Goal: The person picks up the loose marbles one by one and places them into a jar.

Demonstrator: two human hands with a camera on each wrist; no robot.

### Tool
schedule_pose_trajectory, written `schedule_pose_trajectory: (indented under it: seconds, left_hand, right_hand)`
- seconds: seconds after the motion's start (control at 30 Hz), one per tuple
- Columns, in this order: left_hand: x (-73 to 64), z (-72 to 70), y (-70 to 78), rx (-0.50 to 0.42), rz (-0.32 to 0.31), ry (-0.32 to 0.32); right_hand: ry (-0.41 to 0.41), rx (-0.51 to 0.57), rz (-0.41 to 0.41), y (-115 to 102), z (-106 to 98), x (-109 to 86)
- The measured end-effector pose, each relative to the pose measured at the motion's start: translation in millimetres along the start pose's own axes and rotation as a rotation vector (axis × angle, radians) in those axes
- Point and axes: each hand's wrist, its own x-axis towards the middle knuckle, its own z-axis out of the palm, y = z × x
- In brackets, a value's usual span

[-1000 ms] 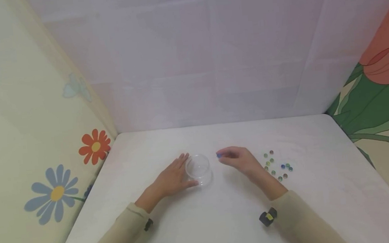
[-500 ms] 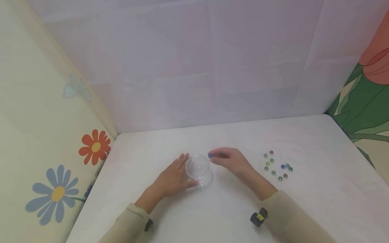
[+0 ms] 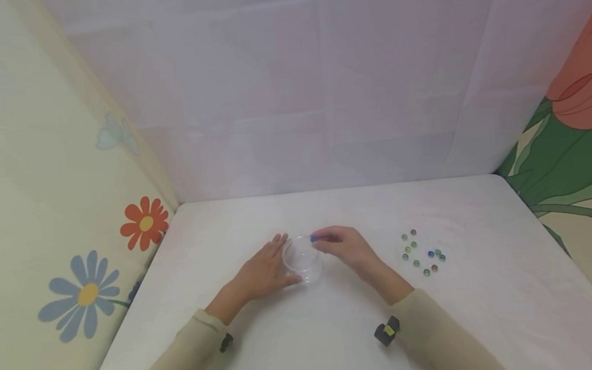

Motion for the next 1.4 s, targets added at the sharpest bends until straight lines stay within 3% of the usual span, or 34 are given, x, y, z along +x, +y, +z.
schedule_pose_trajectory:
  seconds: [0.33, 1.4]
  left_hand:
    - [1.6, 4.0, -2.3, -0.006, 0.006, 0.007]
    - [1.3, 3.6, -3.7, 0.021, 0.022, 0.014]
  right_hand:
    - [-0.014, 0.006, -0.045, 1, 6, 2.5]
    - [-0.011, -0.051, -0.034, 0, 15, 7.0]
